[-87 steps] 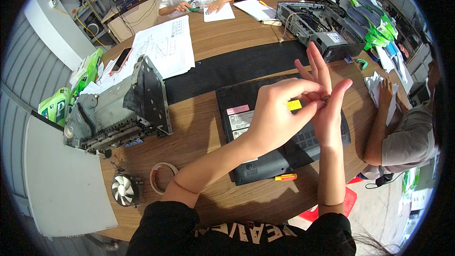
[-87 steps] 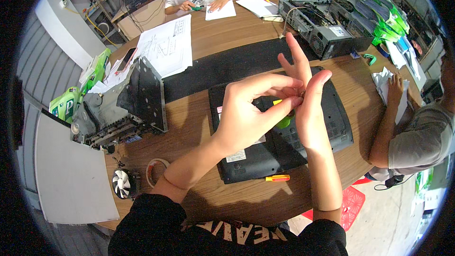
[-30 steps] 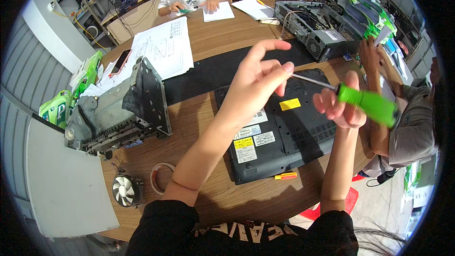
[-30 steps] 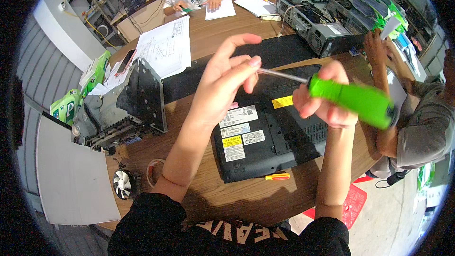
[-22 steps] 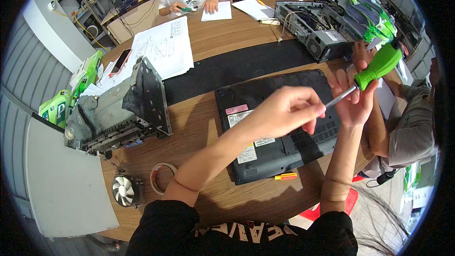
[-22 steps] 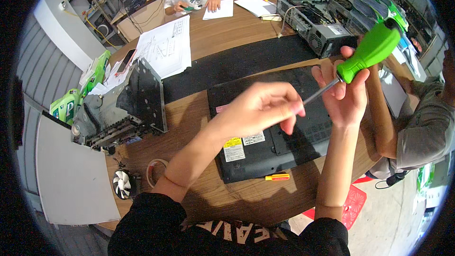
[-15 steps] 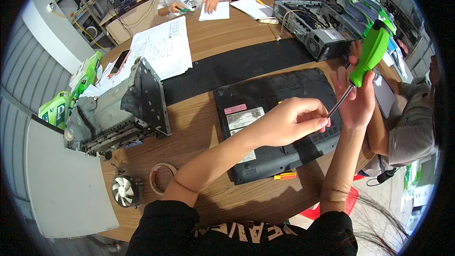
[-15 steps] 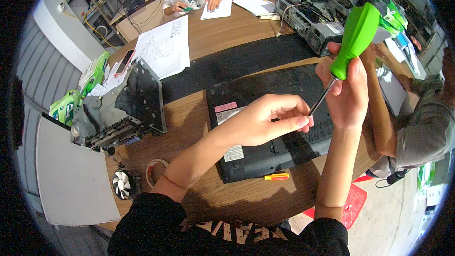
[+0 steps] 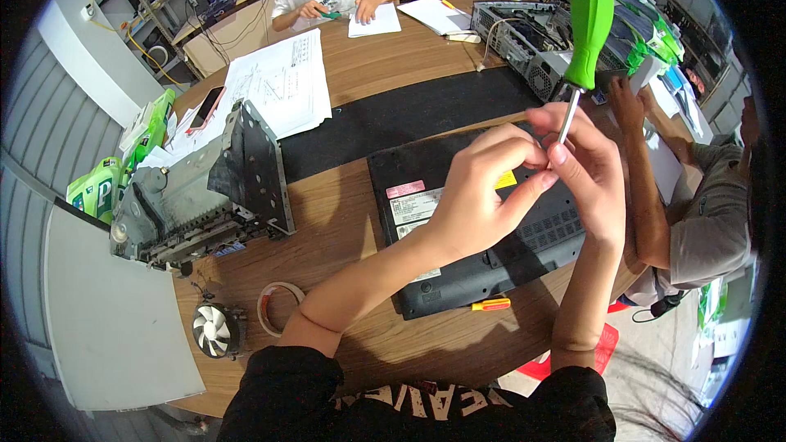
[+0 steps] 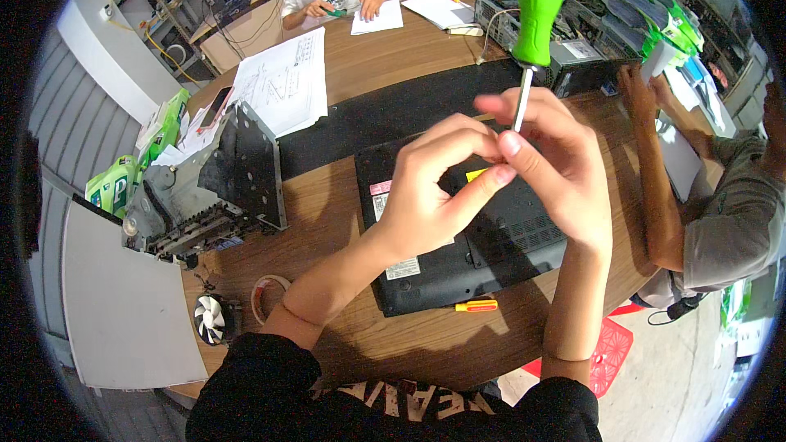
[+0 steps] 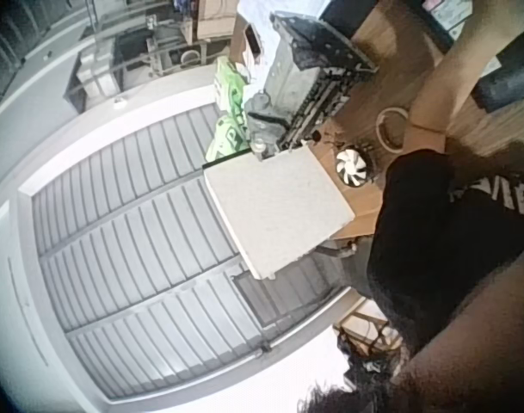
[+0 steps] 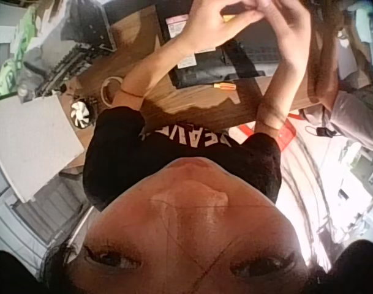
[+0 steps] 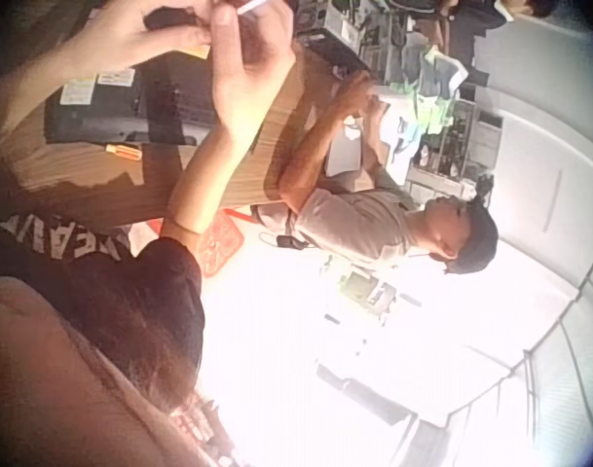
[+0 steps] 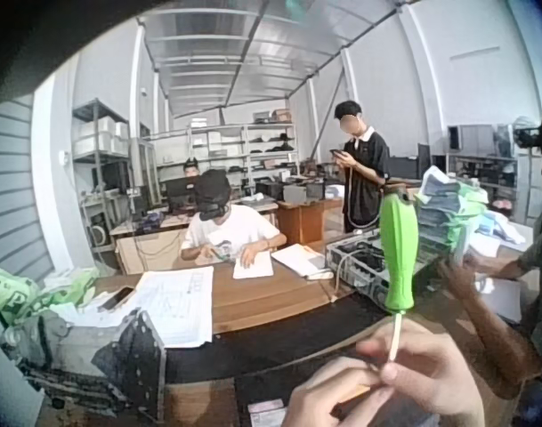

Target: The person manipulates a computer fan and heat sink by hand, using a screwdriver to remove a screw from the back of a monitor and then gesturing with the tool in their hands.

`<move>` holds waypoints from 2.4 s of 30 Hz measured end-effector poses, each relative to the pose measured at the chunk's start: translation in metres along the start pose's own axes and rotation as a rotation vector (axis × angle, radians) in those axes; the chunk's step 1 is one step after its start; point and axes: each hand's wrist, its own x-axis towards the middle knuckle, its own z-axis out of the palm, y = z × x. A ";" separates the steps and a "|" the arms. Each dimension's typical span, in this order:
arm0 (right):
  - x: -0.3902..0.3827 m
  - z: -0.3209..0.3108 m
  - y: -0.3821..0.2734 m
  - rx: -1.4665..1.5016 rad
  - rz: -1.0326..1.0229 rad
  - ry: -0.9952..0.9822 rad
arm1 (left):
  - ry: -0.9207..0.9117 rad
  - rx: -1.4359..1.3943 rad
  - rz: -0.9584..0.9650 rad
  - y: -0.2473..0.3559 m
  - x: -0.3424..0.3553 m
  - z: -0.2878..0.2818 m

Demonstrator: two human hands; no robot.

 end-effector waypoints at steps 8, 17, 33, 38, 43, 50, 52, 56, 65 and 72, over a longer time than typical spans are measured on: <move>0.000 0.012 0.009 0.100 0.011 0.035 | 0.041 0.046 -0.018 -0.003 0.002 -0.001; 0.005 0.015 0.009 0.164 0.283 0.029 | -0.007 -0.106 -0.233 -0.008 -0.001 -0.006; 0.003 0.027 0.015 -0.107 -0.146 0.023 | 0.014 0.252 0.080 -0.021 0.006 -0.014; 0.002 0.030 0.011 -0.288 -0.164 0.089 | 0.027 0.173 0.078 -0.022 0.006 -0.009; 0.004 0.028 0.022 -0.158 -0.146 0.149 | 0.009 0.207 0.074 -0.020 0.005 -0.009; 0.007 0.005 0.052 0.392 0.070 0.311 | -0.041 0.231 -0.061 -0.021 0.002 -0.011; 0.007 -0.003 0.064 0.582 0.293 0.314 | -0.073 0.193 -0.136 -0.021 0.000 -0.009; 0.012 0.012 0.045 0.456 0.335 0.225 | -0.062 0.384 -0.069 -0.035 -0.009 0.007; 0.002 0.031 0.019 -0.261 -0.102 0.056 | 0.027 0.513 0.045 -0.042 -0.011 -0.001; 0.007 0.025 0.032 0.240 0.183 0.453 | 0.043 0.433 -0.036 -0.032 -0.005 0.002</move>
